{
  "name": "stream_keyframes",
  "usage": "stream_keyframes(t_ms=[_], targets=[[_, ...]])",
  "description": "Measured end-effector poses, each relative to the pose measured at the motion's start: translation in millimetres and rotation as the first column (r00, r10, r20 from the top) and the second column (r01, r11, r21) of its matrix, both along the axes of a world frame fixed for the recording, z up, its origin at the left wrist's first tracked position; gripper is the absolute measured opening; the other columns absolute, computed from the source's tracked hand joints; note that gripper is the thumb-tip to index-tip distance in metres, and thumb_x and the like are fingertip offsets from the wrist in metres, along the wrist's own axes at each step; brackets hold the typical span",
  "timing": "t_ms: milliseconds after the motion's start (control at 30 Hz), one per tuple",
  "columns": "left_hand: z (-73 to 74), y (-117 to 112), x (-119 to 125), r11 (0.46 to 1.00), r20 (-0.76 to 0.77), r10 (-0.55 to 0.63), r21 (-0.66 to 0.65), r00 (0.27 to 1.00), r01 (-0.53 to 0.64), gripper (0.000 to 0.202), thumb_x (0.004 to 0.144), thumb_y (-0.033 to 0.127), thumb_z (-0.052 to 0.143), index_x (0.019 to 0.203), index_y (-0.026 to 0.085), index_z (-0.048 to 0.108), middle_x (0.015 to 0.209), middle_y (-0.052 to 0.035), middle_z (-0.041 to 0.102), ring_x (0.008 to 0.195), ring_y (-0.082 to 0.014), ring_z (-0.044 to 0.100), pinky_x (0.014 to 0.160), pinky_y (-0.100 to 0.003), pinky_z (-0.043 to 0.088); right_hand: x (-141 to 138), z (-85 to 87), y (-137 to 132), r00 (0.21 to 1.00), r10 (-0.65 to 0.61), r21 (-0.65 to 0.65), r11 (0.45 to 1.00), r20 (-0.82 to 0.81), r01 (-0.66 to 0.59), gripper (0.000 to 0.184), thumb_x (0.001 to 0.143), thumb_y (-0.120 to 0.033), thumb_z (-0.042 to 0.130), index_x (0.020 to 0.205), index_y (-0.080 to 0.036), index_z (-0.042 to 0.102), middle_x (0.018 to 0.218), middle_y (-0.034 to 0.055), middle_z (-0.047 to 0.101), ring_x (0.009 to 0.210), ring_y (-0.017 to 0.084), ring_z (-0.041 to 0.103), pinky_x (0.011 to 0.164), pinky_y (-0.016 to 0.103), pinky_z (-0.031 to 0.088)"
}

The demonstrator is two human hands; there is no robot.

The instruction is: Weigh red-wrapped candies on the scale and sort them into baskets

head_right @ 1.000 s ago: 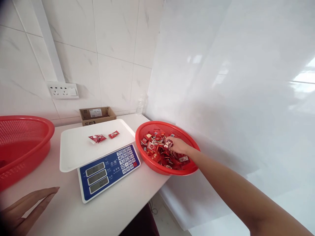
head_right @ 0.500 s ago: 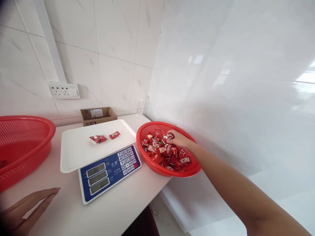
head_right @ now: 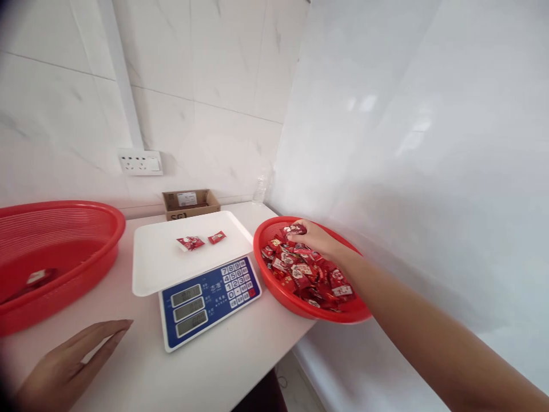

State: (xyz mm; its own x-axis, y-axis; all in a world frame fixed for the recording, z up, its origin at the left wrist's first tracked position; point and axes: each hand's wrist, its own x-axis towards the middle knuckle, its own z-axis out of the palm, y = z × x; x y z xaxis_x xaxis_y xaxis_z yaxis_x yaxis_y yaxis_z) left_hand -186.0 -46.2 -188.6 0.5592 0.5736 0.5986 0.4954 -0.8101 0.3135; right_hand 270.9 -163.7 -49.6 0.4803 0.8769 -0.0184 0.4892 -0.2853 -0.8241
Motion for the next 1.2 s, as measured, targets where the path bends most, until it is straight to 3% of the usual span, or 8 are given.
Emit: stream_keyframes(t_ms=[200,367,500,700,833,967,1133,1200], targets=[[20.3,-11,3,0.999,-0.067,-0.047,0.007,0.997,0.048,0.022,0.087,0.034,0.043,0.096,0.026,0.061,0.091,0.0017,0.069,0.079,-0.0114,0.066,0.07,-0.016,0.051,-72,6.5,61,0.95,0.294,-0.043,0.956,0.108,-0.291,0.034,0.07,-0.026,0.067,0.101,-0.021,0.054,0.096,0.0028,0.067,0.091,0.019,0.062,0.079,0.03,0.048],[26.8,-14,2,0.999,-0.073,-0.049,-0.017,0.996,0.048,0.023,0.089,0.031,0.041,0.097,0.024,0.062,0.09,0.0002,0.069,0.079,-0.0111,0.066,0.07,-0.016,0.051,-112,9.0,94,0.886,0.418,-0.194,0.903,0.198,-0.383,0.064,0.069,-0.03,0.069,0.127,-0.021,0.042,0.11,0.0081,0.062,0.097,0.021,0.059,0.08,0.03,0.047],[29.3,-16,3,0.997,-0.063,-0.063,-0.053,0.996,0.06,0.025,0.089,0.03,0.04,0.096,0.024,0.063,0.089,-0.0011,0.069,0.079,-0.0121,0.066,0.069,-0.017,0.052,-112,10.2,105,0.906,0.406,-0.213,0.902,0.122,-0.376,0.056,0.077,-0.026,0.06,0.129,-0.019,0.039,0.099,0.0083,0.064,0.083,0.018,0.062,0.068,0.028,0.049],[27.8,-17,3,0.992,-0.073,-0.081,-0.104,0.994,0.074,0.026,0.089,0.03,0.039,0.098,0.023,0.062,0.092,-0.0042,0.069,0.081,-0.0147,0.066,0.07,-0.02,0.052,-102,1.6,114,0.933,0.358,-0.172,0.921,0.028,-0.348,0.043,0.077,-0.019,0.057,0.12,-0.02,0.049,0.105,0.0087,0.061,0.08,0.015,0.061,0.064,0.025,0.05],[27.3,-17,3,0.992,-0.065,-0.071,-0.112,0.995,0.064,0.026,0.089,0.031,0.039,0.098,0.024,0.063,0.092,-0.0037,0.069,0.081,-0.0147,0.066,0.07,-0.02,0.052,-100,-0.1,120,0.89,0.361,-0.149,0.932,0.278,-0.332,0.04,0.076,-0.01,0.055,0.114,-0.021,0.055,0.108,0.0076,0.063,0.089,0.018,0.062,0.074,0.028,0.049],[28.0,-18,2,0.991,-0.066,-0.07,-0.118,0.995,0.062,0.026,0.089,0.031,0.039,0.097,0.024,0.063,0.091,-0.0033,0.069,0.08,-0.0142,0.066,0.07,-0.019,0.052,-110,11.0,126,0.768,0.222,-0.066,0.971,0.601,-0.229,0.035,0.077,-0.01,0.052,0.109,-0.022,0.06,0.11,0.0059,0.064,0.1,0.022,0.058,0.084,0.033,0.044],[28.4,-19,1,0.991,-0.071,-0.075,-0.117,0.995,0.067,0.026,0.089,0.031,0.039,0.098,0.023,0.062,0.091,-0.0037,0.069,0.08,-0.0143,0.066,0.07,-0.019,0.052,-124,19.6,132,0.79,0.267,-0.013,0.95,0.551,-0.312,0.039,0.083,-0.026,0.05,0.122,-0.02,0.05,0.118,0.0082,0.06,0.1,0.019,0.059,0.085,0.03,0.044],[28.1,-18,1,0.991,-0.076,-0.077,-0.114,0.994,0.068,0.026,0.089,0.031,0.039,0.098,0.023,0.062,0.091,-0.0036,0.069,0.08,-0.0142,0.066,0.07,-0.019,0.052,-118,16.6,131,0.73,0.299,-0.072,0.943,0.614,-0.326,0.045,0.083,-0.031,0.05,0.127,-0.02,0.045,0.124,0.0101,0.056,0.103,0.022,0.057,0.086,0.033,0.043]])
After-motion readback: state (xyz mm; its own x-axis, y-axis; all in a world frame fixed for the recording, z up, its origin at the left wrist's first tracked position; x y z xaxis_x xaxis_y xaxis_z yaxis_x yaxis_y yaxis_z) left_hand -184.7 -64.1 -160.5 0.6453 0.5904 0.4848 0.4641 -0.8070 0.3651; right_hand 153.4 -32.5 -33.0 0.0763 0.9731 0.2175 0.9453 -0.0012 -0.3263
